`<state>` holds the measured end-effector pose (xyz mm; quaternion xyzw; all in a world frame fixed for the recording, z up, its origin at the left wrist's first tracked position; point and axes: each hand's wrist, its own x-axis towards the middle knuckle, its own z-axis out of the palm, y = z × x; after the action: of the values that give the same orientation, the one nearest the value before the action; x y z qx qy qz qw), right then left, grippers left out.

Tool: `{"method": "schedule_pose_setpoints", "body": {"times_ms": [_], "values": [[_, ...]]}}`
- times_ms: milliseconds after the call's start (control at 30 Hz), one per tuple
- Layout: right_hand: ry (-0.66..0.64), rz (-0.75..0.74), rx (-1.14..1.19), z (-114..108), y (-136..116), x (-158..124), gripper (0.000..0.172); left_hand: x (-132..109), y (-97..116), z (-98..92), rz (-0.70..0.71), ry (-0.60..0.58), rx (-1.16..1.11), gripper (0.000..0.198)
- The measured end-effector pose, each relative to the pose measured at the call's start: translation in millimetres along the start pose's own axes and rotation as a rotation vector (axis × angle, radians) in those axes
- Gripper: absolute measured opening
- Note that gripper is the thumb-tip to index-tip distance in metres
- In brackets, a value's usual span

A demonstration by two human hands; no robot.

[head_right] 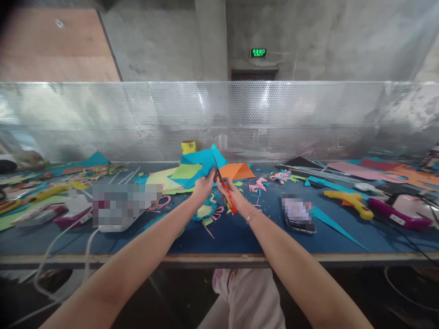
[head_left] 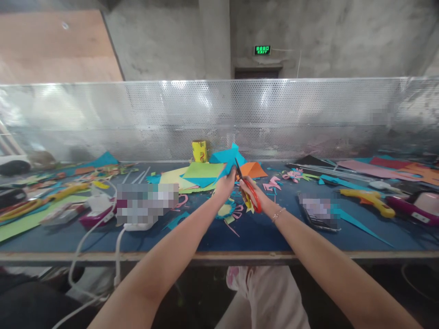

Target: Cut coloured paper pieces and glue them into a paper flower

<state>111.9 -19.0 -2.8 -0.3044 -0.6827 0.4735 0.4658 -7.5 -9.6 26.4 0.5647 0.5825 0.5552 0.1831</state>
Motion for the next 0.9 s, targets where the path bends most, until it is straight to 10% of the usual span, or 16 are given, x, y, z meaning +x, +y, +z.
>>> {"method": "schedule_pose_setpoints", "body": {"times_ms": [533, 900], "values": [[0.009, -0.032, 0.028, 3.2, -12.9, -5.8, 0.033, 12.3, -3.8, 4.1, 0.002, -0.11, -0.764, 0.028], [0.046, 0.039, 0.074, 4.0, -17.5, -5.2, 0.035, 12.3, -3.0, -3.4, -0.063, -0.172, -0.853, 0.026]]}}
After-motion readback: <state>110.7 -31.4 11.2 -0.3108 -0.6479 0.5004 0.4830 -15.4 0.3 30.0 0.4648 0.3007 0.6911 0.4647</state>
